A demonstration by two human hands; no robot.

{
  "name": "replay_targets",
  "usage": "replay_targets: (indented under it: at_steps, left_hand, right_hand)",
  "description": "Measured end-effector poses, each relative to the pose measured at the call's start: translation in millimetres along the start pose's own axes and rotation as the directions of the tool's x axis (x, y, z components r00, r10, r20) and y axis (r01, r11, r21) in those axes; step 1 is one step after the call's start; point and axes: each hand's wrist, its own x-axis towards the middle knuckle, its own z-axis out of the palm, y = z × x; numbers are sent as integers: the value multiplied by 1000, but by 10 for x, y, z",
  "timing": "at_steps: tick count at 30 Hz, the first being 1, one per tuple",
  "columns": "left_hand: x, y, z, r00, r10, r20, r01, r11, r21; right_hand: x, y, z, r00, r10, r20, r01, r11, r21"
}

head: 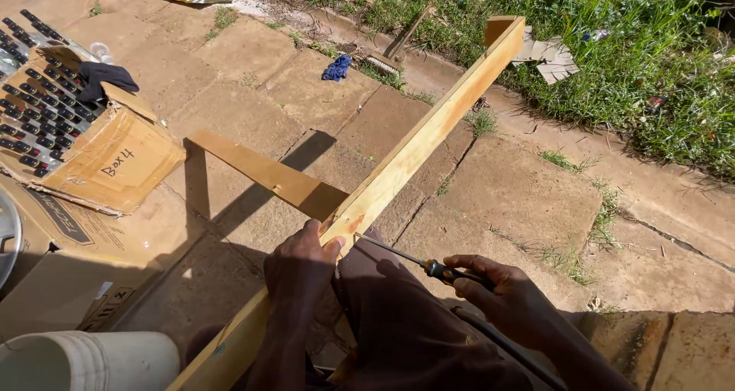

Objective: Fastening a screw into a wooden plank using a manual screwdriver

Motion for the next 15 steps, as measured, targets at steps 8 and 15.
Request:
replay_targets:
  at_steps: [8,15]
  left_hand:
    - [-153,-45,-82,986,-141,84,149,983,-105]
    - [-301,-195,-239,991,-134,29,135,989,-56]
  right_hand:
    - [164,288,-113,1000,-3,21,4,999,-48]
    - [347,793,-178,963,-270,-15,262,919,296]
